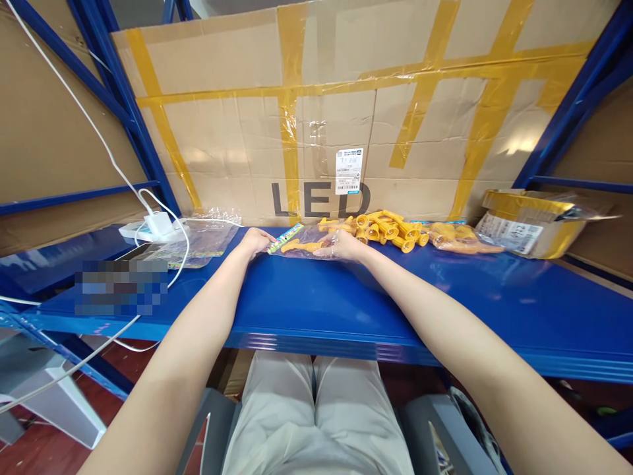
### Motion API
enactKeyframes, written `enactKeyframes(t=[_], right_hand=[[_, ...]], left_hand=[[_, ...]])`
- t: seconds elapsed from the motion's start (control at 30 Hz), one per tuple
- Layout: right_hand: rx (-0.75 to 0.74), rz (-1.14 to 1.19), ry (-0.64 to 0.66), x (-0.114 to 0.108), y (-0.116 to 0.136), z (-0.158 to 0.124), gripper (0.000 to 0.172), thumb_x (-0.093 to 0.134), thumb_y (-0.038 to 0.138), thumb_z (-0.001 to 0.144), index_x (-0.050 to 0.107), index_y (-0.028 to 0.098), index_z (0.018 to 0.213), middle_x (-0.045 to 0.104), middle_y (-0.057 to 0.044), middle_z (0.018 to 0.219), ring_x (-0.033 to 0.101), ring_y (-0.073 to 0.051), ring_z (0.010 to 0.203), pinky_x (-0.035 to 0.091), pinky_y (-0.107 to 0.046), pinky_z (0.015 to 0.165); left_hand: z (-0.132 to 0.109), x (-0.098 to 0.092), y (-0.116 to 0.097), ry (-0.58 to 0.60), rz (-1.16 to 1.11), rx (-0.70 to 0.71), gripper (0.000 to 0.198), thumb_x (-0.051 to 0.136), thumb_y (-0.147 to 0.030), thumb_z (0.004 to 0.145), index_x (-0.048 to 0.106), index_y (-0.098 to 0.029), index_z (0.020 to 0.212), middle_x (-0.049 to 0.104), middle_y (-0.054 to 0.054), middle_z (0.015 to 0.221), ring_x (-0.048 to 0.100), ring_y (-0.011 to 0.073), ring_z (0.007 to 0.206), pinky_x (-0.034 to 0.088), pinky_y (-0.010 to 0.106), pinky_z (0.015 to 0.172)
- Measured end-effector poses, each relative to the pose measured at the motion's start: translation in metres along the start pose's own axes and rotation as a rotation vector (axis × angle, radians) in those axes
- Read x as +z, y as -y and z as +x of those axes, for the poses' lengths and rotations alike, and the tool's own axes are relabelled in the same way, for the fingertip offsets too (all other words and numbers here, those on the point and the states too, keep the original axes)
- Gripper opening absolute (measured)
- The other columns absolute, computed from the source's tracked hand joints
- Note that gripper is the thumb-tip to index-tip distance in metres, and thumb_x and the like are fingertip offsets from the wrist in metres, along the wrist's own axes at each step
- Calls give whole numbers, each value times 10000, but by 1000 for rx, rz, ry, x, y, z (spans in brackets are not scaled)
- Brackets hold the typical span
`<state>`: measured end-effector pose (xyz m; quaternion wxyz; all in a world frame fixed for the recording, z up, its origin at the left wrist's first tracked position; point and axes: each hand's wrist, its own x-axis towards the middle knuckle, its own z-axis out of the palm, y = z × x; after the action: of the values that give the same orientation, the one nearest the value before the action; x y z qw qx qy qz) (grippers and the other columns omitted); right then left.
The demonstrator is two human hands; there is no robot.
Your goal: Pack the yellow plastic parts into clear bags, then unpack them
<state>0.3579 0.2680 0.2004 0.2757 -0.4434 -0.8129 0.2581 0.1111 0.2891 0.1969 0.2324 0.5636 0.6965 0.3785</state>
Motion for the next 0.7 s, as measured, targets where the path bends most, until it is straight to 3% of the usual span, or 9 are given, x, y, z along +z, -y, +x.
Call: enactKeyframes(t=[0.27, 0.5, 0.7], right_hand=[[-2, 42, 45, 1, -6, 0, 365, 738, 407, 655, 735, 153, 918, 705, -39, 859, 609, -181, 791, 465, -271, 715], [-2, 83, 2, 7, -5, 0, 369, 736, 401, 657, 744, 141, 918, 696, -40, 829, 609, -182, 774, 474, -268, 700], [42, 100, 9, 7, -4, -1, 334, 738, 364, 684, 740, 129, 921, 689, -57, 845, 616, -193, 790, 494, -292, 739]], left_hand=[[-13, -4, -12, 73, -172, -135, 219, 547, 84, 671, 657, -106, 666, 576, -17, 499, 612, 118, 524, 572, 261, 659], [-17, -3, -14, 66, -181, -171, 204, 568, 87, 659, 648, -100, 664, 586, -24, 533, 600, 95, 499, 587, 259, 637], [-13, -3, -13, 85, -146, -182, 151, 648, 16, 654, 693, -97, 743, 680, 29, 673, 657, 132, 581, 594, 269, 644]])
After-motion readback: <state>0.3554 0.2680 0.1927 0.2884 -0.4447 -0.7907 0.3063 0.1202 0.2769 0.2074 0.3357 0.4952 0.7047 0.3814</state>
